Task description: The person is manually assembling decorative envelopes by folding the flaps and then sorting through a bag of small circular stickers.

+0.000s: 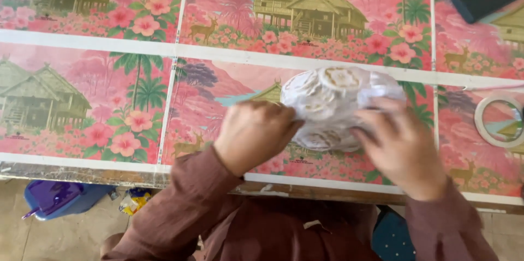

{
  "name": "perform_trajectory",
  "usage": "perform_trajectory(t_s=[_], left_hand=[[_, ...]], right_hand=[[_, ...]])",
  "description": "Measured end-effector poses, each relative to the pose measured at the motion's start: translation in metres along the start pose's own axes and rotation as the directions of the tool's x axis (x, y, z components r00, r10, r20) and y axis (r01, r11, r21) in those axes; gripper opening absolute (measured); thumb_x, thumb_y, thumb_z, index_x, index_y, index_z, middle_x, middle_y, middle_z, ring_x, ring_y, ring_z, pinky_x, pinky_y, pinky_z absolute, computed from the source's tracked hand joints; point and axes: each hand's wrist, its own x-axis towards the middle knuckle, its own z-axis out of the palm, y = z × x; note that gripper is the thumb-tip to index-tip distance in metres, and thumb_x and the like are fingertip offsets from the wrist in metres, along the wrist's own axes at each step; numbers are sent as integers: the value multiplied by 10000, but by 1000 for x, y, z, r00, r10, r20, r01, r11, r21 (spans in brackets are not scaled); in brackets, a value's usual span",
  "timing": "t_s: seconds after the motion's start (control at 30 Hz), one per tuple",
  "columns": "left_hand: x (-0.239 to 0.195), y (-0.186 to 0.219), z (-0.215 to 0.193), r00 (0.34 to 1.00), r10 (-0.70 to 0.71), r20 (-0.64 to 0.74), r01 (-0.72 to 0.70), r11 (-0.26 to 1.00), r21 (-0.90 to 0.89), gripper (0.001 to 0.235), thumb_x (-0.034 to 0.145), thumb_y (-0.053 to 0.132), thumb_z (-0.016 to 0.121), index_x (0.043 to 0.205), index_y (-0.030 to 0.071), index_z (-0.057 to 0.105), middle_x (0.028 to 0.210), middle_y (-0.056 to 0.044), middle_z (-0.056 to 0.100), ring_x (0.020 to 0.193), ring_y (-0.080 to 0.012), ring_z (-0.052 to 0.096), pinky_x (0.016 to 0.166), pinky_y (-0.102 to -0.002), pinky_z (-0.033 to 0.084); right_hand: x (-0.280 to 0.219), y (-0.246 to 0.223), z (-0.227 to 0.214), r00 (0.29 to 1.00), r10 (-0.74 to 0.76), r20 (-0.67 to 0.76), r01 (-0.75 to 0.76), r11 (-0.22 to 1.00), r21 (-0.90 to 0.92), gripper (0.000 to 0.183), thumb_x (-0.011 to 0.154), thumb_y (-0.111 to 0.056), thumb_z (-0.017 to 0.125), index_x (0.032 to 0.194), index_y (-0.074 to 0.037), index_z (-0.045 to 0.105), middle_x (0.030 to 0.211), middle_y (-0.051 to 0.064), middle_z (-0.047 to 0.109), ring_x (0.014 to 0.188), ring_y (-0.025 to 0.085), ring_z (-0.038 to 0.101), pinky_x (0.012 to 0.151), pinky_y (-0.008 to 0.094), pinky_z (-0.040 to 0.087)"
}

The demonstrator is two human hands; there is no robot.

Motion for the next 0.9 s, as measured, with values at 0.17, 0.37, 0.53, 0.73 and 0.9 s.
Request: perform_trajectory(t_s=[0.17,0.37,0.53,0.73,0.9], left_hand=[[-21,5,-25,968,-221,120,202,968,150,310,789,394,749,643,149,628,616,-20,561,634,-212,583,374,-379,442],[12,38,-54,989,-74,-126,15,911,-412,143,795,-9,549,903,38,468,1016,-188,499,770,-373,460,739,-465,410],[9,41,-7,983,-94,-156,47,958,-284,108,890,177,601,958,96,577,1230,-142,517,1081,-327,519,919,-483,417],[-27,27,6,952,-252,174,294,912,-286,709,804,375,778,1398,354,391,1575,-164,154,1432,-461,276,1021,-618,368],[-49,31,19,926,-298,230,376,779,-502,817,822,61,659,1468,344,247,1633,-181,65,668,-319,635,515,-420,479]], right_hand=[[-39,-23,-9,939,275,205,-296,952,82,509,852,-230,648,1345,-214,520,589,-8,612,360,91,475,403,296,532],[-17,-59,10,812,545,208,-507,836,-209,648,801,-372,591,1426,-273,451,985,-33,630,660,274,635,459,429,501],[-10,-70,8,881,467,79,-472,878,77,426,858,-181,613,1279,-127,580,1064,43,569,904,251,620,621,405,511],[-7,-64,3,916,397,-58,-373,897,237,259,933,8,602,1189,27,633,1076,140,608,1036,289,605,917,379,483],[1,-68,3,922,377,-82,-354,911,210,204,947,-28,659,1142,26,678,1061,137,671,964,264,643,880,360,495]])
